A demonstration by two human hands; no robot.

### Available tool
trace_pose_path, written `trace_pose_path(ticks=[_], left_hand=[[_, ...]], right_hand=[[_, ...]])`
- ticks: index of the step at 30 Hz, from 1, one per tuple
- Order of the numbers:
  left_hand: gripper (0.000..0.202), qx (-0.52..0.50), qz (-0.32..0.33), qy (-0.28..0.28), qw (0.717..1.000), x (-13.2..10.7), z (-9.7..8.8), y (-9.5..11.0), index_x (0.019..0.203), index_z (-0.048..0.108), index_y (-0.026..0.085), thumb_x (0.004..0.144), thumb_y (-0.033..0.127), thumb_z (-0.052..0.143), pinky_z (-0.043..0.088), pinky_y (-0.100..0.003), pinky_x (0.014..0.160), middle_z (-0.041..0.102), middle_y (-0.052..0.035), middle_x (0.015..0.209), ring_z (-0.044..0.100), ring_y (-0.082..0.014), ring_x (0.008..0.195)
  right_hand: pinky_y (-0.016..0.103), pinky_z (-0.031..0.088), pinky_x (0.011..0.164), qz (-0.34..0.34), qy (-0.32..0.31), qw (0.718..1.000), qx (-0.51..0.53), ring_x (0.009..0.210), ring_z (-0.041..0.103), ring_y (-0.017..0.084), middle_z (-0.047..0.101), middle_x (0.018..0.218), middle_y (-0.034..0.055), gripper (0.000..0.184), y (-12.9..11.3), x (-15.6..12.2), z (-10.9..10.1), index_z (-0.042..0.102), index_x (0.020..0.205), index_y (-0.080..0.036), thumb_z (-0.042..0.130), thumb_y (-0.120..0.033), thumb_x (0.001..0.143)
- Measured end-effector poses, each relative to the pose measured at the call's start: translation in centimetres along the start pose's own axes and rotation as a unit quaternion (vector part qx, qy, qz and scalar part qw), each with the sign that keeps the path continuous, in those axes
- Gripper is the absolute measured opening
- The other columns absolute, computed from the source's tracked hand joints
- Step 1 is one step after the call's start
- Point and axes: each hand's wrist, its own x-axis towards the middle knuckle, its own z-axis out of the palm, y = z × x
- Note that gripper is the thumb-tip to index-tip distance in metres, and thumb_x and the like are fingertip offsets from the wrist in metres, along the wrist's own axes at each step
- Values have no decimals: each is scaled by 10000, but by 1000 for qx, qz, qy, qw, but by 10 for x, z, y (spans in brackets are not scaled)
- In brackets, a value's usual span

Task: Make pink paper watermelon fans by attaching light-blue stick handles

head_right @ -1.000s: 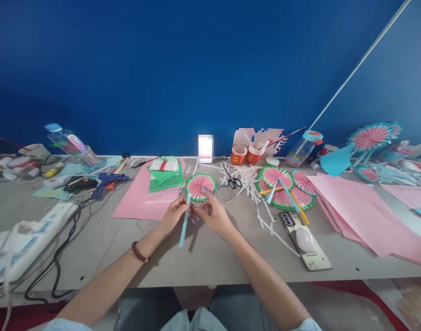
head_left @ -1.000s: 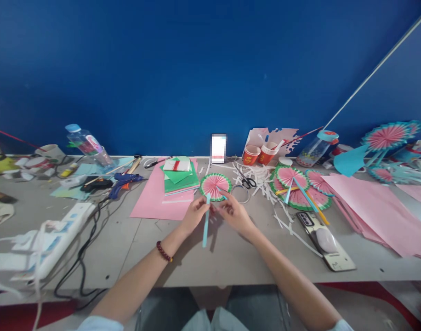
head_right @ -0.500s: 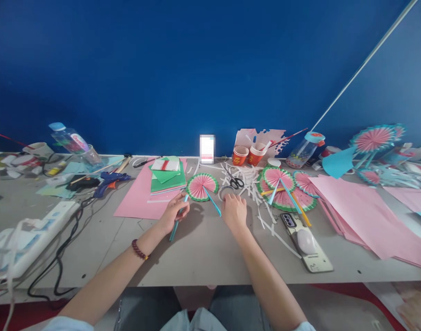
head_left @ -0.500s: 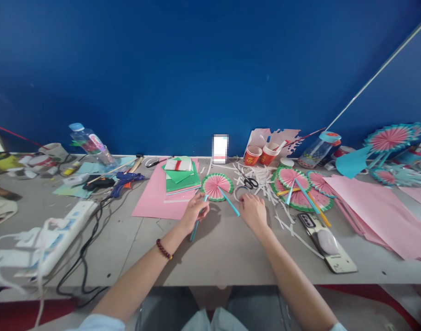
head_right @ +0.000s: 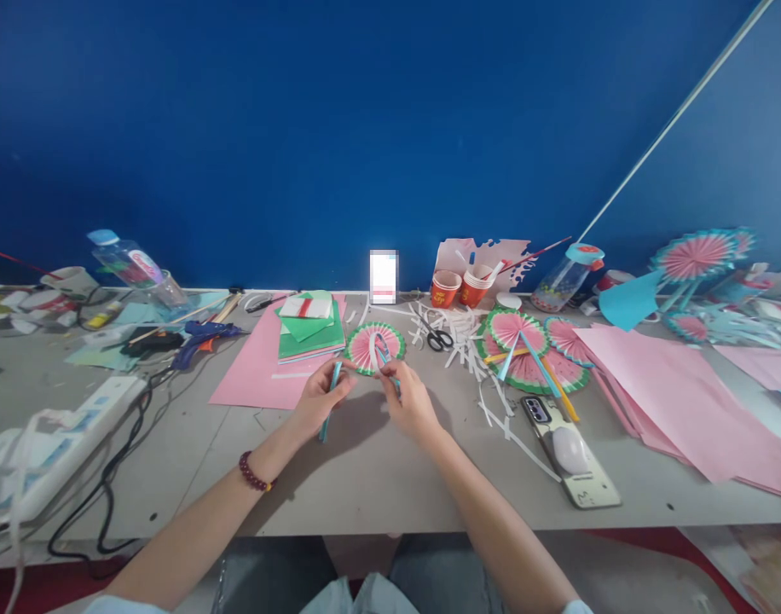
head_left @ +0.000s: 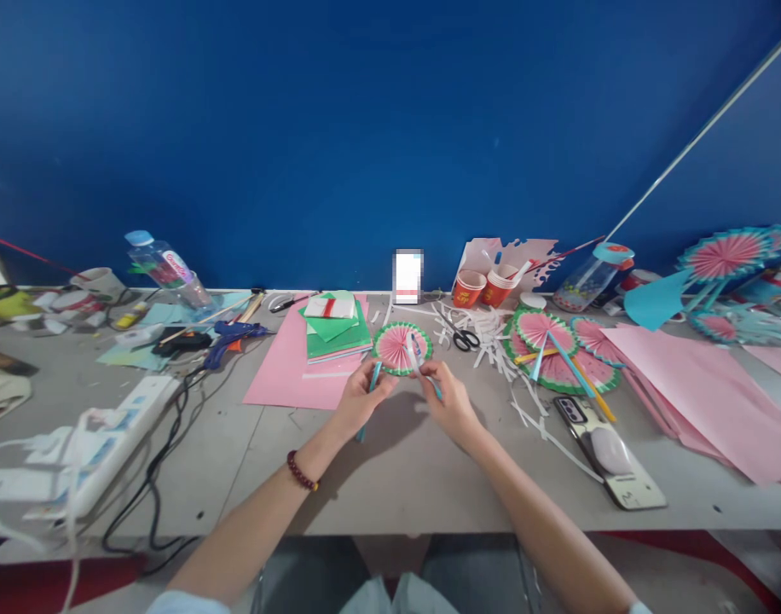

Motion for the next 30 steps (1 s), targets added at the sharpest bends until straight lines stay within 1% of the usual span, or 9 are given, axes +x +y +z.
trace_pose_path(ticks=[3, 6, 11, 13, 15, 19, 22, 26, 30], left_hand=[[344, 76, 48, 24, 996, -4, 1, 3, 1034, 580, 188, 741, 349, 663, 293, -161, 441, 394, 80, 579, 332, -50, 472], [351, 166, 102, 20, 981, -9, 1, 4, 1094, 609, 183, 770, 316, 639, 332, -170, 473, 426, 70, 567, 357, -58, 483], [285, 257, 198, 50, 945, -12, 1, 0, 1063, 666, 180, 801, 278, 612, 410, -190, 554, 630, 6, 698, 481, -77, 538], [260, 271, 224, 55, 934, -12, 0, -3, 1036, 688, 188, 807, 276, 603, 436, -210, 602, 665, -20, 727, 536, -103, 586], [244, 275, 221, 51, 934, -12, -1, -5, 1010, 706, 208, 803, 286, 602, 451, -229, 625, 673, -33, 713, 559, -126, 602], [206, 246, 151, 56, 956, -14, 2, -1, 922, 725, 242, 760, 328, 633, 470, -275, 673, 700, -54, 811, 590, -172, 663], [158, 205, 114, 63, 970, -15, 6, 4, 823, 718, 229, 738, 341, 644, 465, -276, 673, 698, -44, 784, 592, -179, 665], [154, 222, 108, 57, 968, -17, 9, 6, 770, 680, 204, 766, 336, 601, 414, -222, 581, 642, -10, 681, 486, -117, 545], [171, 207, 81, 63, 973, -15, 7, 5, 743, 642, 190, 775, 348, 584, 334, -194, 502, 509, 39, 574, 375, -87, 496]], right_hand=[[291, 473, 750, -16, -34, 999, 17, 845, 625, 180, 654, 909, 57, 96, -4, -3, 3, 502, 948, -218, 434, -250, 887], [296, 481, 758, -20, -43, 999, 21, 862, 626, 185, 646, 925, 63, 93, -5, -5, 6, 518, 938, -219, 457, -259, 881], [291, 497, 760, 1, -66, 996, 67, 858, 647, 176, 652, 924, 58, 118, -3, -9, 11, 532, 953, -216, 485, -286, 871], [284, 503, 749, 15, -74, 992, 99, 842, 661, 170, 663, 911, 55, 130, -4, -10, 13, 533, 963, -211, 483, -288, 871], [280, 508, 736, 32, -75, 988, 129, 836, 671, 170, 673, 893, 52, 134, -5, -10, 14, 531, 964, -207, 476, -287, 871], [280, 508, 700, 61, -68, 985, 147, 822, 678, 182, 684, 861, 52, 146, -8, -10, 14, 524, 964, -206, 491, -300, 857], [294, 502, 712, 68, -70, 984, 151, 790, 675, 182, 690, 818, 51, 164, -10, -9, 13, 519, 981, -206, 485, -307, 857], [269, 480, 692, 77, -72, 983, 148, 705, 646, 152, 678, 737, 24, 182, -11, -8, 12, 495, 1016, -201, 447, -308, 876], [243, 455, 643, 97, -70, 981, 153, 641, 604, 135, 638, 664, -17, 238, -11, -6, 11, 470, 1078, -198, 458, -319, 873]])
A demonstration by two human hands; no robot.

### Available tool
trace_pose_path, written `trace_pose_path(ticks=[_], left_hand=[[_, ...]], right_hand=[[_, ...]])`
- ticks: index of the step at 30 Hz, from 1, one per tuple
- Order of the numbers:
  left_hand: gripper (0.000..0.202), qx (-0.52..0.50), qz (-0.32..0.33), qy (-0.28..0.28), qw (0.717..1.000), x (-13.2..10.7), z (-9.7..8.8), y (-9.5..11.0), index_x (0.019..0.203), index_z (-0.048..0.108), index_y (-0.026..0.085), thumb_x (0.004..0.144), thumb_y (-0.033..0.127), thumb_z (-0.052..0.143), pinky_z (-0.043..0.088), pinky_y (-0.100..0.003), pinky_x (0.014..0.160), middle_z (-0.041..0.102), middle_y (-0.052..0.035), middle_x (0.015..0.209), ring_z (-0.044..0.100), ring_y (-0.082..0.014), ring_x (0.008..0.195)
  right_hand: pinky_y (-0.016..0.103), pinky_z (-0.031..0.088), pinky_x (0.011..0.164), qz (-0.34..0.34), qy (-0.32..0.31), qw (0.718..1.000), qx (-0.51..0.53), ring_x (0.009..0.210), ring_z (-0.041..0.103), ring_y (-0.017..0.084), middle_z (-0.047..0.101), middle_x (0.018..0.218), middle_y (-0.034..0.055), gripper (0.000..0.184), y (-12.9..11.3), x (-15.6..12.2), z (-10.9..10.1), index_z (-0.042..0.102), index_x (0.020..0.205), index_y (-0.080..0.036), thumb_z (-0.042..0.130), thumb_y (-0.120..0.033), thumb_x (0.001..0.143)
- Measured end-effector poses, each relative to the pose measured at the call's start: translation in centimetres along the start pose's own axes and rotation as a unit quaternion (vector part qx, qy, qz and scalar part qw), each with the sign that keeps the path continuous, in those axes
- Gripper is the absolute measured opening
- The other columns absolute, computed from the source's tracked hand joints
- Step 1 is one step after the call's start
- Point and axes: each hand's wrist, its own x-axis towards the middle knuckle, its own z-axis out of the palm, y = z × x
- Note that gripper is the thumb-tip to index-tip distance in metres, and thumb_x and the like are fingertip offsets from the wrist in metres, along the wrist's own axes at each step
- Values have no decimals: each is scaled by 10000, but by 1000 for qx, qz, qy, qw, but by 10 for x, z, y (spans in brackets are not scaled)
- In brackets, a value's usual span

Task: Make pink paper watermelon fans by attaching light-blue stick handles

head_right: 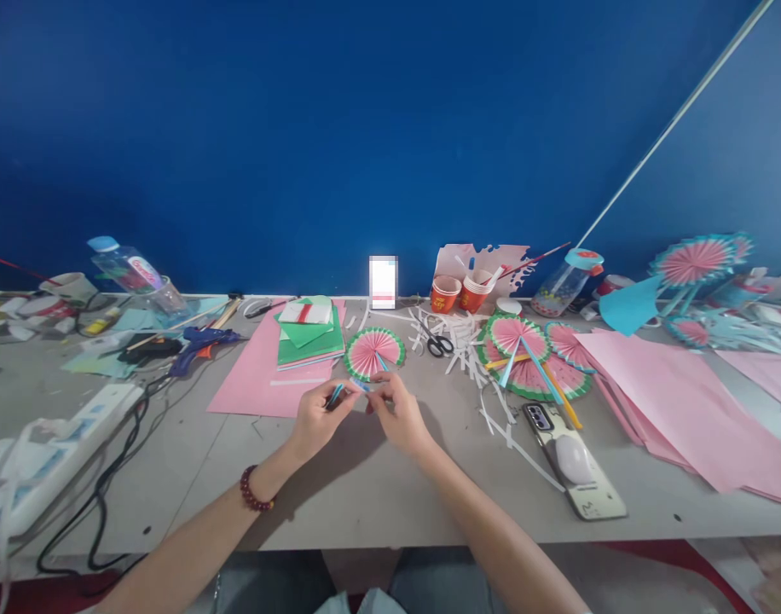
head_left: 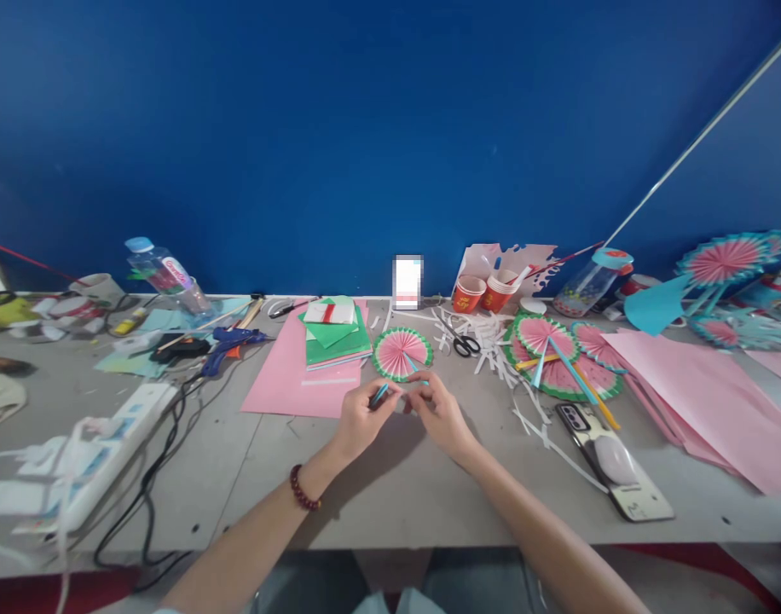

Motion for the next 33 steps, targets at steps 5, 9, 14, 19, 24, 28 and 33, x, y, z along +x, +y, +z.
trace_pose_path(ticks=[5, 9, 14, 19, 24, 28, 33], left_hand=[[174, -41, -38, 18, 998, 6, -3, -4, 745, 608, 175, 770, 347, 590, 288, -187, 481, 413, 58, 549, 327, -78, 494], [220, -64, -55, 8, 996, 7, -4, -4, 734, 606, 170, 765, 388, 603, 251, -190, 463, 353, 64, 532, 277, -73, 486], [261, -88, -57, -37, 994, 4, -5, 1, 699, 608, 164, 761, 417, 606, 233, -196, 453, 351, 55, 538, 265, -72, 488], [242, -93, -44, -78, 992, 1, -5, 2, 713, 630, 160, 756, 397, 617, 274, -198, 478, 408, 44, 564, 315, -72, 501], [232, -107, -58, -80, 989, 1, -5, 1, 730, 625, 162, 759, 392, 616, 251, -193, 455, 367, 56, 531, 298, -66, 477], [256, -114, -67, -76, 988, 1, -6, 1, 731, 622, 162, 751, 418, 617, 256, -193, 454, 373, 50, 547, 310, -69, 484], [246, -115, -63, -83, 988, 1, -6, -2, 713, 621, 156, 749, 399, 629, 268, -192, 473, 385, 44, 559, 321, -71, 504]], right_hand=[[235, 445, 635, 15, -57, 998, 19, 650, 588, 136, 624, 665, -1, 184, -4, 3, -1, 597, 828, -180, 490, -328, 847], [234, 446, 616, 42, -83, 995, 30, 627, 587, 136, 637, 646, 6, 266, -3, 3, -2, 611, 675, -176, 459, -308, 849], [224, 439, 604, 36, -32, 999, 23, 646, 579, 138, 631, 671, 15, 250, 0, 2, -3, 613, 686, -173, 447, -285, 836], [230, 433, 620, 10, 24, 1000, -6, 645, 559, 140, 605, 664, 13, 204, -3, 1, -4, 601, 752, -170, 442, -274, 828], [230, 426, 604, 11, 42, 999, -21, 636, 549, 141, 587, 667, 9, 177, -4, 1, -3, 592, 817, -168, 444, -265, 818], [237, 438, 613, 12, 36, 999, 8, 642, 559, 144, 584, 664, 14, 205, -1, 1, -3, 589, 829, -171, 433, -304, 844], [248, 460, 636, 8, 37, 998, 50, 661, 568, 148, 584, 660, 13, 239, 6, 2, -2, 610, 901, -173, 431, -323, 853]])
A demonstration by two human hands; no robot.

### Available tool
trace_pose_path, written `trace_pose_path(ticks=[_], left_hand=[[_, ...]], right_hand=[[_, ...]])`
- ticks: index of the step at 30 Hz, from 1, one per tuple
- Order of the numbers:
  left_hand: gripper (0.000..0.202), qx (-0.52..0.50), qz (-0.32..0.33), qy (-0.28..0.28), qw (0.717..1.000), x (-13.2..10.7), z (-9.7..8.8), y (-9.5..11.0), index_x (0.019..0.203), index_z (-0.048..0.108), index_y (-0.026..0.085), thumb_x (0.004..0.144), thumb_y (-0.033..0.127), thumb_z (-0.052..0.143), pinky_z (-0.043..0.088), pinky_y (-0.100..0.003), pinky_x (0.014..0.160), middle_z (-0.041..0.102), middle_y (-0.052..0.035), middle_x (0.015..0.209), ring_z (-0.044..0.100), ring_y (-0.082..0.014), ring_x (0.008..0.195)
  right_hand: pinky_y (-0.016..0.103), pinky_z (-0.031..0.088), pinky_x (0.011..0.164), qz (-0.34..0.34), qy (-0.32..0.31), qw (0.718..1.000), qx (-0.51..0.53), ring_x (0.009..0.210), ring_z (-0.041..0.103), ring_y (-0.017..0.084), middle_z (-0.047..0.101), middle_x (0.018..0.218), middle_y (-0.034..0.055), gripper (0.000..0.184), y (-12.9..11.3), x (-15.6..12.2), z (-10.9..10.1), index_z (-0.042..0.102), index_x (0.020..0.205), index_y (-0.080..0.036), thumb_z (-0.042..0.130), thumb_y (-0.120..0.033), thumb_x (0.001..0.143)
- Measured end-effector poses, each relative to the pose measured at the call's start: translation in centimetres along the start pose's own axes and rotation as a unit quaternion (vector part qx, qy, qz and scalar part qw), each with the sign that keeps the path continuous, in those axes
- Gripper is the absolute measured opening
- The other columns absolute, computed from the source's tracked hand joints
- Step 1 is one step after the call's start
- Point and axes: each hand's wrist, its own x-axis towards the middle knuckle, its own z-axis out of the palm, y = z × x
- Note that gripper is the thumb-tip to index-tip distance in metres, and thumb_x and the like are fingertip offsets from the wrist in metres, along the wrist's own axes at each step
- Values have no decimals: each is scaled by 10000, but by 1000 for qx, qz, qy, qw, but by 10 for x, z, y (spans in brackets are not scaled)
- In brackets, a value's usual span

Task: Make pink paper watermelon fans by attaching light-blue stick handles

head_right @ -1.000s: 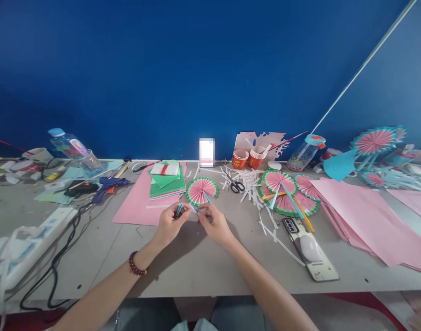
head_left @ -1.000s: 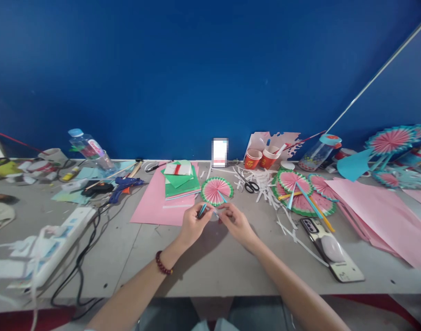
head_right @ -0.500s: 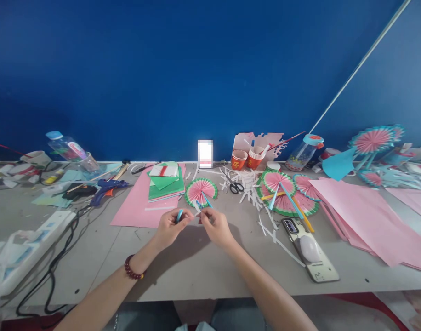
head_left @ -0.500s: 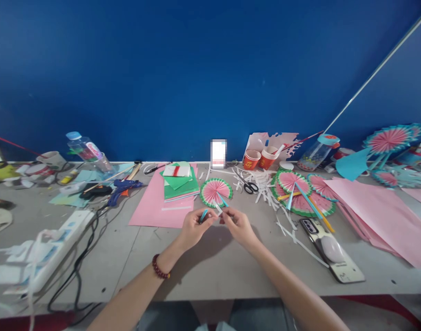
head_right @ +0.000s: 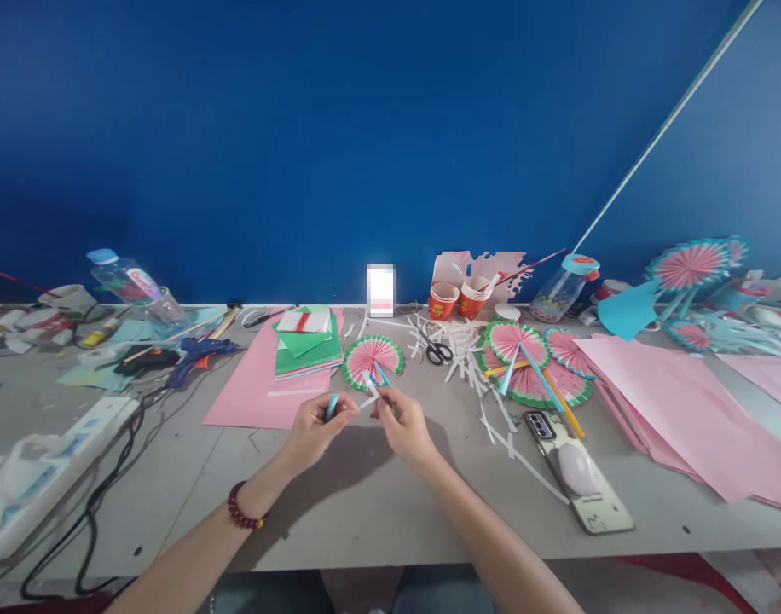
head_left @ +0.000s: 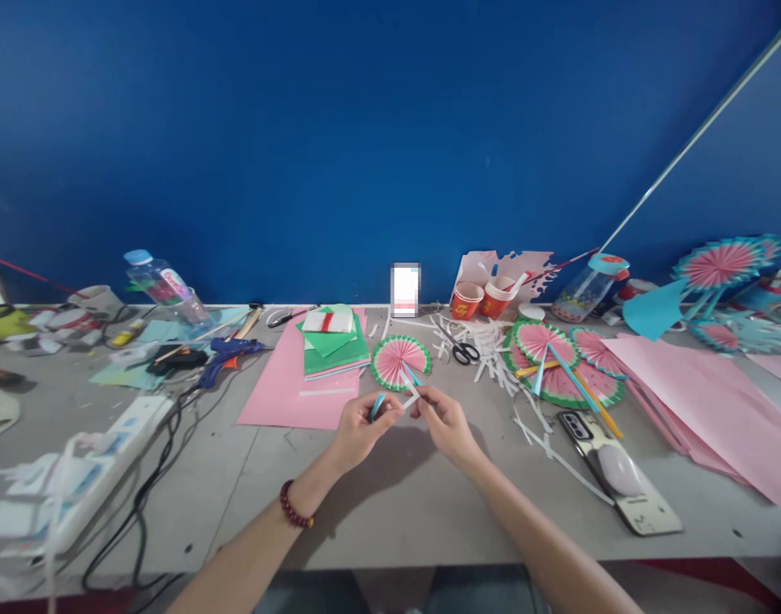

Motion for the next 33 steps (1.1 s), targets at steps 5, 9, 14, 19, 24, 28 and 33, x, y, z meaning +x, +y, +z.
trace_pose_path(ticks=[5, 9, 14, 19, 24, 28, 33], left_hand=[[250, -7, 0, -2, 1000, 0, 0, -1, 726, 620, 158, 757, 406, 623, 263, -188, 470, 374, 52, 537, 312, -67, 492], [251, -16, -10, -5, 1000, 0, 0, -1, 731, 615, 157, 756, 406, 628, 246, -188, 464, 349, 57, 536, 295, -64, 488], [267, -32, -25, -5, 999, 1, 1, 3, 708, 603, 154, 750, 416, 635, 217, -190, 453, 317, 61, 530, 264, -59, 480], [268, -31, -19, -5, 999, 1, 0, 6, 710, 599, 151, 747, 414, 641, 226, -191, 457, 324, 60, 533, 275, -59, 484], [250, -36, -12, -26, 999, 0, 1, 5, 708, 582, 149, 758, 388, 636, 233, -190, 465, 333, 63, 544, 282, -58, 490], [232, -42, -7, -33, 999, 1, 1, 4, 717, 575, 150, 769, 369, 629, 232, -189, 470, 335, 67, 540, 278, -59, 494], [257, -37, -9, -50, 998, 1, 1, 6, 695, 562, 145, 765, 383, 629, 248, -190, 486, 359, 55, 571, 297, -65, 518]], right_hand=[[265, 474, 688, 0, -9, 1000, 23, 685, 581, 151, 608, 691, 23, 271, 3, 1, 0, 626, 958, -173, 426, -327, 860], [274, 485, 699, 9, -5, 999, 42, 688, 594, 152, 624, 696, 28, 278, 1, 0, 1, 632, 978, -167, 445, -329, 851], [300, 497, 707, 19, 8, 999, 39, 699, 612, 168, 646, 707, 41, 301, 1, 1, 1, 615, 991, -159, 443, -363, 849], [290, 490, 700, 3, 1, 1000, 11, 704, 607, 160, 647, 720, 39, 321, 4, 2, 2, 591, 1049, -151, 422, -354, 867], [264, 474, 678, 4, 24, 999, -41, 683, 602, 153, 635, 697, 27, 267, 5, 3, 0, 589, 1003, -159, 436, -323, 859], [262, 473, 669, 0, 36, 997, -61, 694, 610, 163, 654, 722, 42, 245, 2, 3, -1, 607, 956, -158, 452, -309, 841], [286, 483, 692, 5, 55, 998, -43, 696, 622, 180, 668, 720, 50, 256, -2, 4, -3, 639, 932, -152, 486, -324, 821]])
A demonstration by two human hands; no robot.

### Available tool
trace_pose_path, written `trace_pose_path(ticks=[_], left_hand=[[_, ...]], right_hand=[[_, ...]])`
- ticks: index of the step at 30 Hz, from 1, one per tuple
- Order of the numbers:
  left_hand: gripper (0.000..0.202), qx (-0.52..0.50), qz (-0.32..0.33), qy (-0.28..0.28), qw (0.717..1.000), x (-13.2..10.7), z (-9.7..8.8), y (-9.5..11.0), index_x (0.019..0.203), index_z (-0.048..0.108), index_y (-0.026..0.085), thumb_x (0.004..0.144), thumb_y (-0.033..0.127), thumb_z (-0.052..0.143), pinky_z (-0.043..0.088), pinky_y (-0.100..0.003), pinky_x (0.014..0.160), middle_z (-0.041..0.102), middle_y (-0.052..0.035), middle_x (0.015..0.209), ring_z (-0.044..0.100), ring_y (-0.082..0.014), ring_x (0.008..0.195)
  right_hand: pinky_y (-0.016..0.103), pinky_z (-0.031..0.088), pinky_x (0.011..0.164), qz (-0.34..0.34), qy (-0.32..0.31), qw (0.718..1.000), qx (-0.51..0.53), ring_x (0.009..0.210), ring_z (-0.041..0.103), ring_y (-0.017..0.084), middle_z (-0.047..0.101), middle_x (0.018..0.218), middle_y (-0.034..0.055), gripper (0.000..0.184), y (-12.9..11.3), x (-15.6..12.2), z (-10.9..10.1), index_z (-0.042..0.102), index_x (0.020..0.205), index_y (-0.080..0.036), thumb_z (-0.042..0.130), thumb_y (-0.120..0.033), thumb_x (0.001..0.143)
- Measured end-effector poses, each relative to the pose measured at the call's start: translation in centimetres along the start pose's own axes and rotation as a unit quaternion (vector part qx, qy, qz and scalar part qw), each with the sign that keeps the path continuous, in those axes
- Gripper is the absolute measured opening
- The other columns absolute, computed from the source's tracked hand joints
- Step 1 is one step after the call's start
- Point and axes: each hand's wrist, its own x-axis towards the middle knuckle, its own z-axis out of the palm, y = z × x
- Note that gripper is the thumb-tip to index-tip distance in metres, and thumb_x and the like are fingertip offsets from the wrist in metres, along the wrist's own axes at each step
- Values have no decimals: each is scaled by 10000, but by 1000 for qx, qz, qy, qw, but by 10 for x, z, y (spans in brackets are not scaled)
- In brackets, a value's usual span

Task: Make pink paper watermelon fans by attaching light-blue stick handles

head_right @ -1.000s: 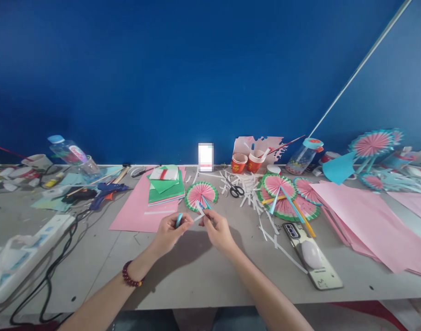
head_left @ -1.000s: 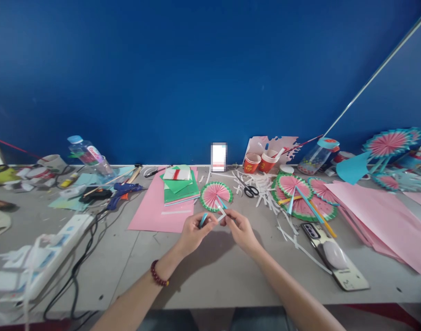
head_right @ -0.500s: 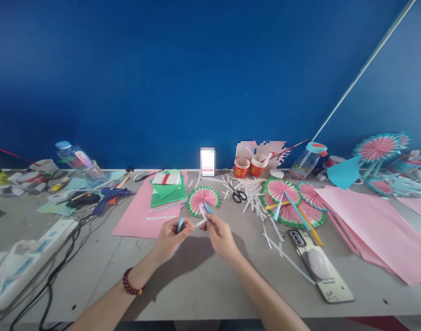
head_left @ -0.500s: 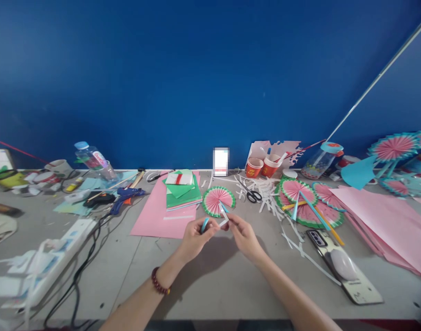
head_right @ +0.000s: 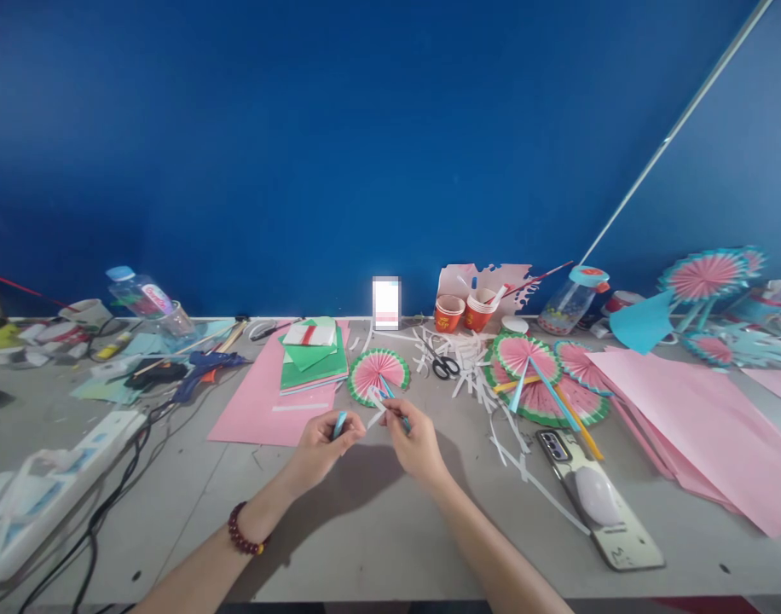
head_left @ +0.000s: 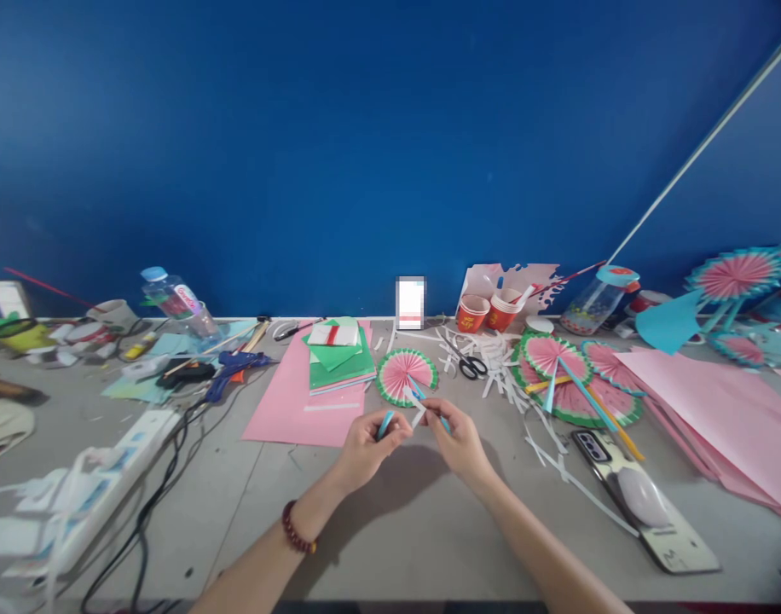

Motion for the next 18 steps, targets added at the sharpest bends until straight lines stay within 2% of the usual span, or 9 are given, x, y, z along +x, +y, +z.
trace_pose_path(ticks=[6, 11, 13, 15, 16, 18], left_hand=[[209, 47, 7, -42, 998, 2, 2, 2, 699, 571, 143, 784, 331, 601, 338, -206, 585, 478, 24, 635, 407, -97, 606], [206, 70, 14, -42, 997, 3, 4, -1, 698, 580, 148, 793, 330, 582, 360, -210, 607, 511, 17, 640, 434, -108, 623], [211, 81, 11, -72, 994, 0, 7, -1, 688, 601, 144, 781, 334, 603, 360, -210, 591, 537, 8, 640, 439, -107, 609], [219, 86, 3, -104, 991, -4, 10, -1, 690, 625, 138, 766, 344, 628, 355, -210, 574, 552, 0, 640, 437, -103, 597], [228, 84, -2, -110, 990, -6, 10, -1, 696, 635, 135, 761, 353, 636, 347, -209, 562, 547, 0, 634, 427, -97, 585], [252, 65, -15, -92, 994, -7, 11, -1, 708, 642, 133, 752, 381, 647, 317, -204, 530, 512, 14, 606, 387, -81, 551]], right_hand=[[329, 489, 737, 16, 48, 996, 72, 738, 636, 204, 694, 762, 64, 260, 3, -1, -2, 679, 874, -162, 573, -382, 786], [334, 490, 729, 26, 106, 987, 114, 758, 638, 212, 706, 811, 81, 285, 8, -1, 1, 692, 867, -166, 620, -417, 751], [328, 486, 720, 34, 145, 980, 130, 742, 634, 200, 702, 792, 73, 283, 11, 6, -9, 681, 877, -165, 609, -412, 758], [331, 481, 729, 35, 218, 966, 137, 735, 632, 197, 697, 745, 62, 298, 15, 17, -24, 671, 883, -156, 608, -414, 746], [341, 474, 759, 31, 250, 960, 123, 769, 635, 204, 701, 770, 68, 311, 17, 23, -33, 668, 900, -150, 601, -412, 747], [365, 461, 796, 17, 266, 963, 38, 814, 636, 222, 710, 818, 85, 332, 22, 32, -49, 662, 947, -148, 575, -409, 761]])
